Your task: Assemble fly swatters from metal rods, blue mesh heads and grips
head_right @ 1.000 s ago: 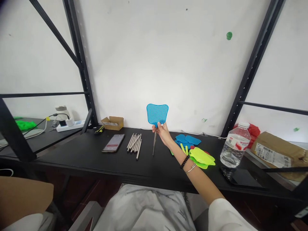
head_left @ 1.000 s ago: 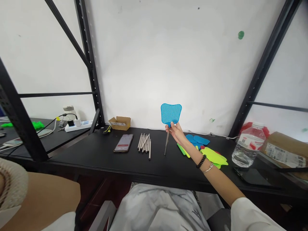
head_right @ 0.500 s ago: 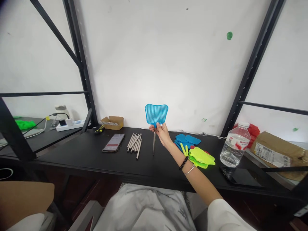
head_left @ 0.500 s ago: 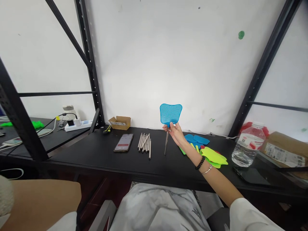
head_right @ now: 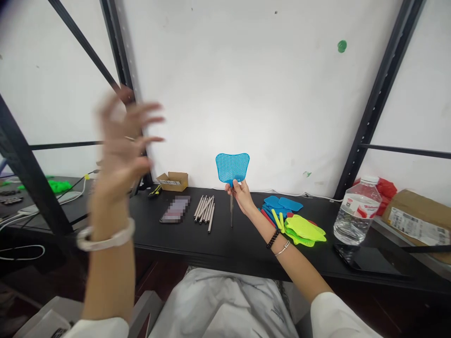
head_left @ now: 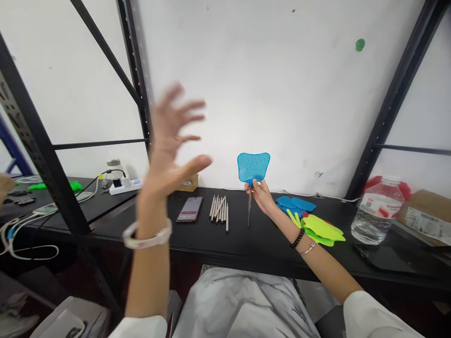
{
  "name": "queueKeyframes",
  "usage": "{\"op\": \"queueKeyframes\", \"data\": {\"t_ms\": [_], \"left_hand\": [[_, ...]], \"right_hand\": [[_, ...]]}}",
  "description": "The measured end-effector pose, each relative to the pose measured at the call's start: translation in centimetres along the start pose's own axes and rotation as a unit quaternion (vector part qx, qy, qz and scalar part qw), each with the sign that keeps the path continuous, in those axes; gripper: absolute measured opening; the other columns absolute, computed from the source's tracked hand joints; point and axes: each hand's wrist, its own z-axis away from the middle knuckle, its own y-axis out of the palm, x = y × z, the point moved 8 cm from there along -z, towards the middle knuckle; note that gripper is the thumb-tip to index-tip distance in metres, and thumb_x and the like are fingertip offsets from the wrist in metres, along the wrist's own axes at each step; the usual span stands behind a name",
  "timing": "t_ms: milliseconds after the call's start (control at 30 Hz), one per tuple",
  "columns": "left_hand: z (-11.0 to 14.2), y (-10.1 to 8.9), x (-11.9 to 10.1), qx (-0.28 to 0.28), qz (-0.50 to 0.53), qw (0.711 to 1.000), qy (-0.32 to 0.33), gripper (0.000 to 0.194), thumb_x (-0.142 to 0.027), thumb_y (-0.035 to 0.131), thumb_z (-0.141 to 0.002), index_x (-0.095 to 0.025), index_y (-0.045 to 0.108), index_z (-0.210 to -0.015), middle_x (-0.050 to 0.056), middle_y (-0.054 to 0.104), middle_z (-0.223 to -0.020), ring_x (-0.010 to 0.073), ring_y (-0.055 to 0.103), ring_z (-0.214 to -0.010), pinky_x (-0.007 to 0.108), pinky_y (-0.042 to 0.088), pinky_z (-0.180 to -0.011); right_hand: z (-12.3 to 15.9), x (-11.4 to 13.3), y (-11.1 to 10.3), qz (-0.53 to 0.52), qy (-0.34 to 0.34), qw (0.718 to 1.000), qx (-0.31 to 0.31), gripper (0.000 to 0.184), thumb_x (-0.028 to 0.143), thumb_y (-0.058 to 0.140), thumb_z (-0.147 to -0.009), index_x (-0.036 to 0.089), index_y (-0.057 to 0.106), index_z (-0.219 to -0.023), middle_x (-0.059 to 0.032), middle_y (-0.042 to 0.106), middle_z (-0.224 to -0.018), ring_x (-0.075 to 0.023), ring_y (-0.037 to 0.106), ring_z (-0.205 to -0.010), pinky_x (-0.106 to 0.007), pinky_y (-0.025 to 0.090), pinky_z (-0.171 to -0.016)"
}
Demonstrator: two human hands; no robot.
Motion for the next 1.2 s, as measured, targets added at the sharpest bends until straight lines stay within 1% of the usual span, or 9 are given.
{"op": "queueKeyframes", "data": {"t_ms": [100, 167, 233, 333, 400, 567, 733, 1033, 1200], "left_hand": [[2.4, 8.9, 3.0, 0.179, 0.004, 0.984, 0.012, 0.051, -0.040, 0.053, -0.079, -0.023, 0.041, -0.125, 0.007, 0.049, -0.120, 0.0249, 0.046, -0.113, 0.041, 0.043, -0.086], [4.6, 13.5, 6.4, 0.218, -0.006, 0.976, -0.015, 0.049, -0.043, 0.051, -0.079, -0.022, 0.043, -0.123, 0.011, 0.047, -0.124, 0.0254, 0.044, -0.115, 0.041, 0.043, -0.087], [6.2, 15.6, 8.1, 0.181, -0.009, 0.983, 0.003, 0.049, -0.041, 0.048, -0.082, -0.022, 0.038, -0.126, 0.012, 0.040, -0.131, 0.0244, 0.037, -0.121, 0.040, 0.037, -0.094], [7.3, 14.5, 8.8, 0.050, 0.000, 0.999, 0.016, 0.045, -0.036, 0.043, -0.085, -0.023, 0.034, -0.127, 0.010, 0.036, -0.134, 0.0203, 0.034, -0.123, 0.036, 0.034, -0.097], [7.6, 13.6, 9.6, 0.019, 0.028, 0.999, -0.017, 0.044, -0.035, 0.044, -0.085, -0.024, 0.034, -0.126, 0.010, 0.038, -0.132, 0.0194, 0.039, -0.119, 0.034, 0.037, -0.094], [8.9, 16.3, 14.0, 0.098, 0.138, 0.975, -0.143, 0.033, -0.042, 0.046, -0.082, -0.018, 0.050, -0.104, 0.009, 0.057, -0.103, 0.0185, 0.054, -0.096, 0.030, 0.044, -0.079], [10.5, 18.6, 16.4, 0.050, 0.172, 0.968, -0.174, 0.033, -0.048, 0.041, -0.083, -0.016, 0.051, -0.083, 0.004, 0.055, -0.078, 0.0144, 0.054, -0.078, 0.027, 0.043, -0.074], [12.5, 19.3, 17.4, 0.063, 0.183, 0.954, -0.230, 0.045, -0.054, 0.042, -0.080, -0.019, 0.049, -0.107, 0.004, 0.054, -0.077, 0.0139, 0.054, -0.070, 0.022, 0.042, -0.059], [14.2, 19.9, 17.9, 0.086, 0.153, 0.954, -0.242, 0.053, -0.056, 0.037, -0.081, -0.018, 0.046, -0.117, -0.005, 0.036, -0.050, 0.0093, 0.037, -0.043, 0.021, 0.031, -0.046]], "right_hand": [[-0.2, -0.2, -0.5, 0.010, 0.003, 1.000, -0.018, 0.028, 0.048, 0.055, -0.077, 0.025, 0.044, -0.089, 0.0028, 0.051, -0.067, -0.0104, 0.045, -0.057, -0.023, 0.038, -0.055], [-0.3, -0.2, -1.2, 0.019, -0.001, 0.999, -0.036, 0.030, 0.050, 0.054, -0.076, 0.025, 0.044, -0.087, 0.0033, 0.048, -0.064, -0.0101, 0.043, -0.054, -0.023, 0.037, -0.053], [-0.3, -0.1, -1.9, 0.019, -0.006, 0.998, -0.052, 0.031, 0.051, 0.054, -0.075, 0.024, 0.043, -0.085, 0.0039, 0.046, -0.062, -0.0097, 0.041, -0.052, -0.023, 0.037, -0.052], [-0.2, 0.0, -2.1, 0.009, -0.009, 0.998, -0.054, 0.029, 0.049, 0.055, -0.076, 0.025, 0.043, -0.087, 0.0045, 0.046, -0.063, -0.0097, 0.043, -0.054, -0.022, 0.038, -0.053], [-0.1, -0.1, -1.6, 0.009, -0.010, 0.999, -0.040, 0.026, 0.046, 0.054, -0.078, 0.025, 0.043, -0.089, 0.0039, 0.049, -0.065, -0.0099, 0.046, -0.056, -0.023, 0.039, -0.055], [-0.1, -0.9, -0.7, 0.033, -0.029, 0.998, -0.054, 0.026, 0.045, 0.054, -0.078, 0.024, 0.046, -0.091, 0.0003, 0.056, -0.081, -0.0127, 0.054, -0.069, -0.024, 0.044, -0.060], [0.0, -1.5, -1.4, 0.069, -0.024, 0.994, -0.086, 0.029, 0.046, 0.054, -0.076, 0.024, 0.047, -0.094, -0.0008, 0.059, -0.084, -0.0155, 0.057, -0.075, -0.026, 0.047, -0.061], [0.6, -2.0, -2.2, 0.077, 0.057, 0.991, -0.097, 0.033, 0.053, 0.053, -0.076, 0.020, 0.048, -0.074, -0.0033, 0.062, -0.075, -0.0169, 0.059, -0.067, -0.023, 0.041, -0.043], [0.2, -1.1, -2.7, 0.102, 0.019, 0.992, -0.073, 0.034, 0.052, 0.054, -0.075, 0.018, 0.055, -0.071, -0.0055, 0.064, -0.076, -0.0179, 0.059, -0.074, -0.026, 0.046, -0.057]]}}
